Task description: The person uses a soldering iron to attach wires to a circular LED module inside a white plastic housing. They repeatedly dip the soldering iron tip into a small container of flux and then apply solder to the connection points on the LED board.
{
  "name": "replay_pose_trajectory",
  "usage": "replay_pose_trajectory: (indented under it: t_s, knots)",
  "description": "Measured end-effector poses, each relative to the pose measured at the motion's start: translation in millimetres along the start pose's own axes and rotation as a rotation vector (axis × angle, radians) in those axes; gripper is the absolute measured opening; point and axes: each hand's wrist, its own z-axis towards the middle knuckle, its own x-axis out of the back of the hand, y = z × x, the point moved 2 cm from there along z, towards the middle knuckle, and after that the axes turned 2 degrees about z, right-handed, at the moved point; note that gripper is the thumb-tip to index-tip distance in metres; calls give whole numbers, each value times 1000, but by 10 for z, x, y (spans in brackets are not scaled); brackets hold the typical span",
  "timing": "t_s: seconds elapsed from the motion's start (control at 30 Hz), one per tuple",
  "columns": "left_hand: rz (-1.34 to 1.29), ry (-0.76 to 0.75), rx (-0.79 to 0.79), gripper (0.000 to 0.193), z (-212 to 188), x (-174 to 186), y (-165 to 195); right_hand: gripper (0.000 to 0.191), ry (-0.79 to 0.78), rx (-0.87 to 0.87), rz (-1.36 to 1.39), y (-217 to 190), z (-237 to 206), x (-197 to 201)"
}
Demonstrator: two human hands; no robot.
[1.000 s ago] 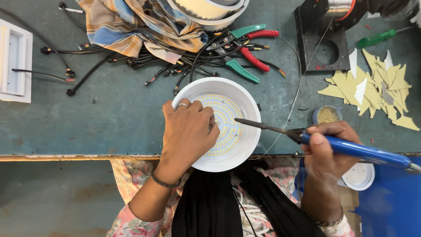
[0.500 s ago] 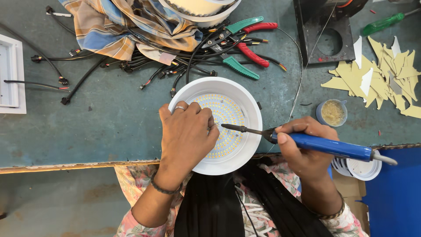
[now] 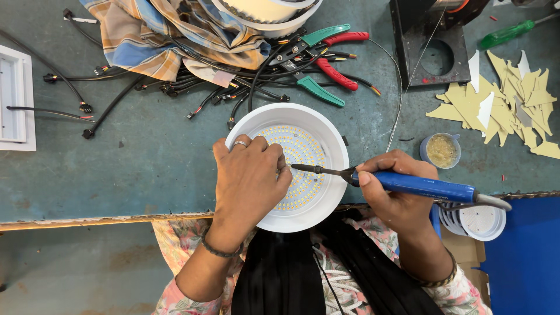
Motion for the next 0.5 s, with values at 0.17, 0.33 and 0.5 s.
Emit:
replay_pose_trajectory:
  t_s: [0.17, 0.33, 0.5]
  knots:
    - [-6, 6, 3, 11, 6, -13, -4, 10, -42, -8, -33, -50, 43, 11]
    - [2, -9, 14, 13, 6, 10, -17, 10, 3, -18, -65, -125, 59, 80]
    - [1, 8, 1, 13, 2, 19, -15, 11, 14, -8, -43, -113, 72, 123]
